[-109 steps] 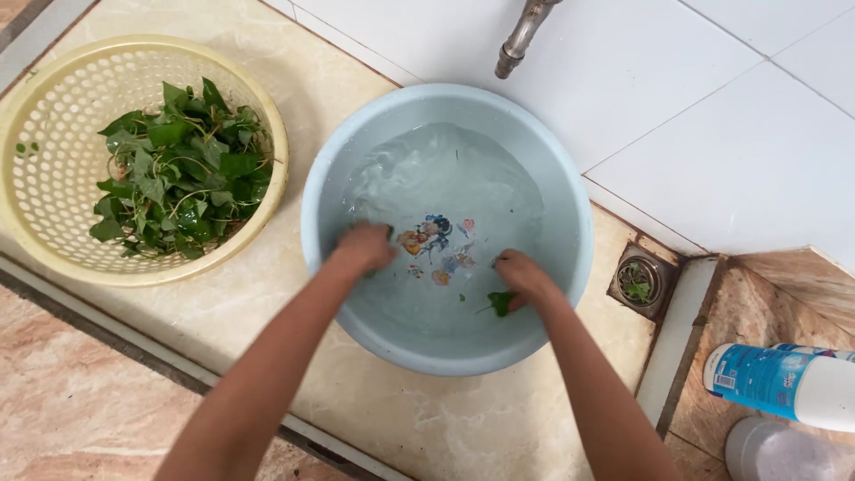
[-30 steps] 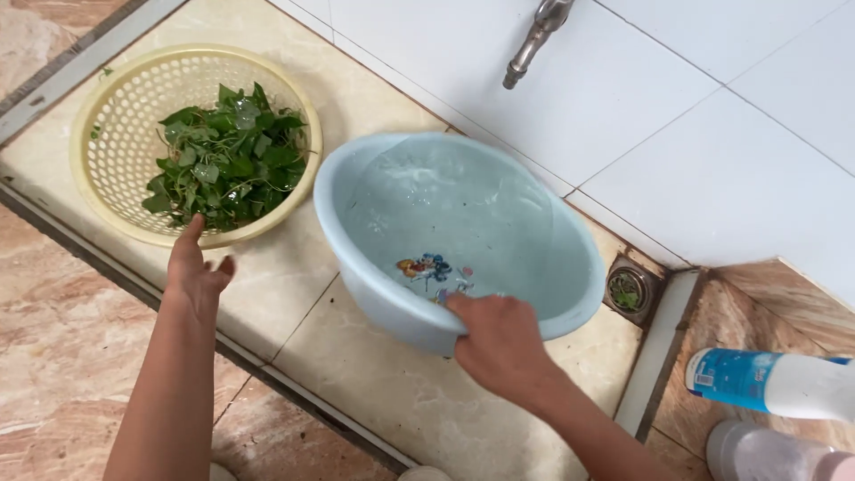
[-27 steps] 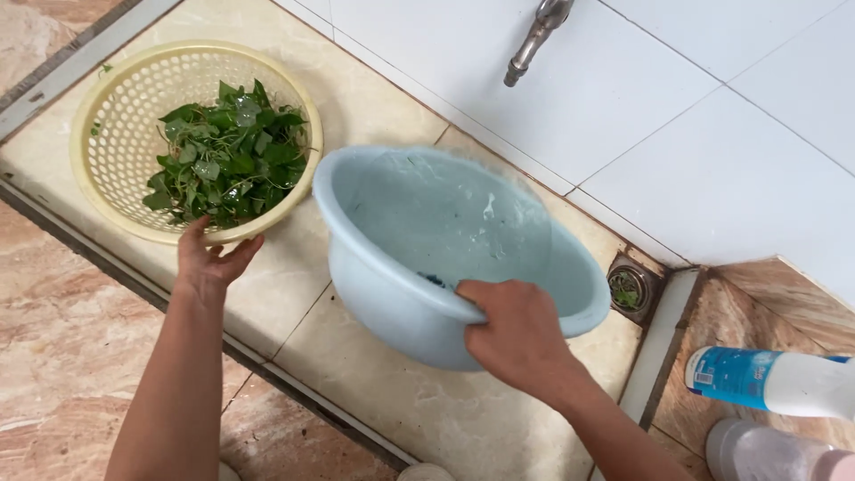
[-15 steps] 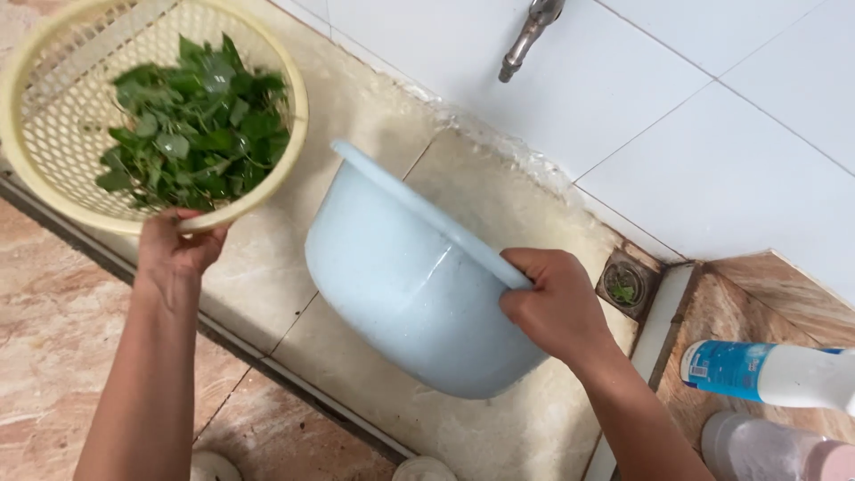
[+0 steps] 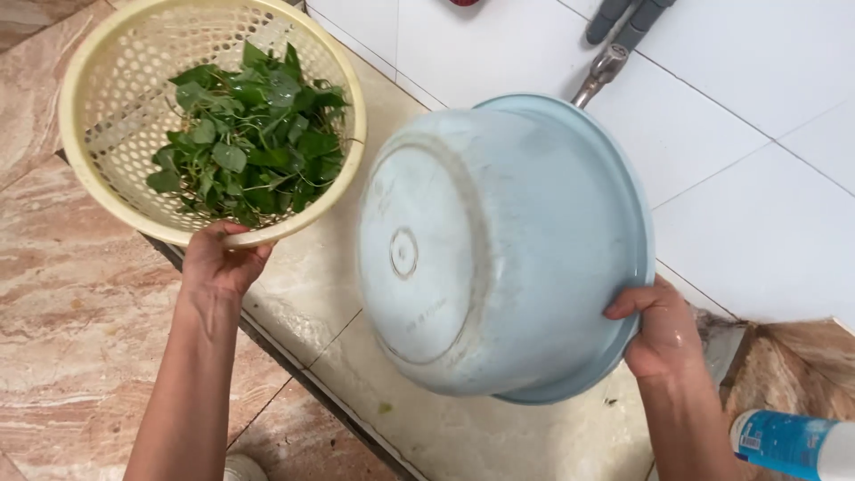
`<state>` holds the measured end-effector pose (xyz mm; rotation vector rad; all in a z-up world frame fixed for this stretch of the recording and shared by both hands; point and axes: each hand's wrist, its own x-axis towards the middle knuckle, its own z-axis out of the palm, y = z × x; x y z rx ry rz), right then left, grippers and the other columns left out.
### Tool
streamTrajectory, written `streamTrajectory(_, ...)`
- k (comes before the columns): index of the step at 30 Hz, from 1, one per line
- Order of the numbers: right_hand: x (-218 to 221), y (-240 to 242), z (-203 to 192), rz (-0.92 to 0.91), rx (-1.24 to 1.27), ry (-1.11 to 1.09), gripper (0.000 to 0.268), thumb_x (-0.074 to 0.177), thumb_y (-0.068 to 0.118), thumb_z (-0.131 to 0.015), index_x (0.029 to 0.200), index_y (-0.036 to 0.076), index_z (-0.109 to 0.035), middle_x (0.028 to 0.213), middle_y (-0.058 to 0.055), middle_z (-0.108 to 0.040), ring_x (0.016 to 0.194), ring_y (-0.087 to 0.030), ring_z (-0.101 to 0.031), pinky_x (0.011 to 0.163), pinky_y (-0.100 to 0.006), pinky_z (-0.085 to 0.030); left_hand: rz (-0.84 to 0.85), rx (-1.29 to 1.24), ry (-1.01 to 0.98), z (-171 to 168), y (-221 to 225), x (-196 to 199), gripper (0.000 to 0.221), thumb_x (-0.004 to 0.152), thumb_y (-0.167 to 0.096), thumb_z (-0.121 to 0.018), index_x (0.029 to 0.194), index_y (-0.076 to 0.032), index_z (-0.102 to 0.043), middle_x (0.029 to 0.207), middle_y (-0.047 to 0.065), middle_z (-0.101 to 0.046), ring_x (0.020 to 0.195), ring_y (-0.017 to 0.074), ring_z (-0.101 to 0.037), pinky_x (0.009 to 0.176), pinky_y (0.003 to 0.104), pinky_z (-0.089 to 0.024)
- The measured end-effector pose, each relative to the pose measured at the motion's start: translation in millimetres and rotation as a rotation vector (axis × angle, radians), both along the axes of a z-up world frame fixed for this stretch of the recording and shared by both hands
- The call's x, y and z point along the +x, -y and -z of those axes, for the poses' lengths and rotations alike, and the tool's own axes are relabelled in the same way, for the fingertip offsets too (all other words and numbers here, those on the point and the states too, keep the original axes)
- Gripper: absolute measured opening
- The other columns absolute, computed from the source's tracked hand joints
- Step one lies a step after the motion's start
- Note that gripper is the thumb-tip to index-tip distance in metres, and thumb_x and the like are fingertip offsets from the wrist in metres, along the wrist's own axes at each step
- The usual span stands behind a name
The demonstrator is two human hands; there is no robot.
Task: Washing leafy green vegetables in a basin under a faucet and transferring them to a strainer.
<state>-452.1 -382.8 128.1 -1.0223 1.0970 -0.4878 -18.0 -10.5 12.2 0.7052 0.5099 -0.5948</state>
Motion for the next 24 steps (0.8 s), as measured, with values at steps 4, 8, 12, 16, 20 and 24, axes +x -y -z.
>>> streamTrajectory(4,-21,25,59,0.098,0.093,0.237,0.055,0.064,-0.012,-0.052,0.119,-0.008,-0.06,0.098,-0.015,-0.064,0.087,-0.026,-0.06,0.082,-0.036,-0.054,-0.037,-0.032,-0.089,-6,6,-8,0.006,0.091,0.001,-0.048,0.097,0.0,-0.045,0.111,0.019,-0.05,0.097,0.0302,-0.061,0.086,0.046,-0.063)
streamTrajectory(8,13,-25,-21,0.142,0.129,0.299,0.052,0.07,-0.005,-0.053,0.12,-0.004,-0.066,0.105,-0.014,-0.073,0.096,-0.025,-0.068,0.088,-0.035,-0.057,-0.081,-0.057,-0.12,-9,6,-4,0.003,0.092,0.0,-0.047,0.093,0.001,-0.045,0.111,0.021,-0.05,0.1,0.0334,-0.062,0.09,0.048,-0.063)
streamTrajectory(12,28,-58,-41,-0.09,-0.114,0.196,0.037,0.076,0.007,-0.067,0.112,-0.002,-0.069,0.098,-0.015,-0.078,0.09,-0.028,-0.075,0.084,-0.04,-0.063,-0.11,-0.023,-0.063,-33,2,-5,0.006,0.094,-0.001,-0.047,0.088,-0.001,-0.045,0.111,0.021,-0.049,0.102,0.0332,-0.061,0.092,0.048,-0.063)
streamTrajectory(16,59,-101,-27,-0.691,-0.794,-0.049,0.023,0.079,0.023,-0.081,0.096,0.009,-0.076,0.085,-0.009,-0.079,0.073,-0.026,-0.077,0.068,-0.04,-0.06,-0.153,0.0,-0.009,-70,0,-11,0.009,0.095,-0.001,-0.047,0.086,0.001,-0.047,0.111,0.022,-0.051,0.104,0.0345,-0.063,0.093,0.049,-0.063)
streamTrajectory(20,69,-119,84,-1.01,-1.405,-0.317,0.025,0.072,0.003,-0.073,0.096,0.01,-0.067,0.079,-0.007,-0.069,0.082,-0.03,-0.068,0.069,-0.044,-0.051,-0.136,0.033,-0.027,-101,4,-29,0.008,0.096,-0.001,-0.047,0.088,0.003,-0.047,0.111,0.023,-0.052,0.103,0.0352,-0.068,0.09,0.045,-0.064)
streamTrajectory(24,72,-96,120,-1.203,-1.387,-0.436,0.033,0.081,0.021,-0.081,0.111,0.015,-0.067,0.101,-0.006,-0.072,0.102,-0.029,-0.068,0.086,-0.043,-0.054,-0.142,0.071,-0.06,-112,22,-67,0.005,0.093,0.004,-0.049,0.092,0.0,-0.047,0.107,0.017,-0.049,0.101,0.028,-0.067,0.089,0.045,-0.064)
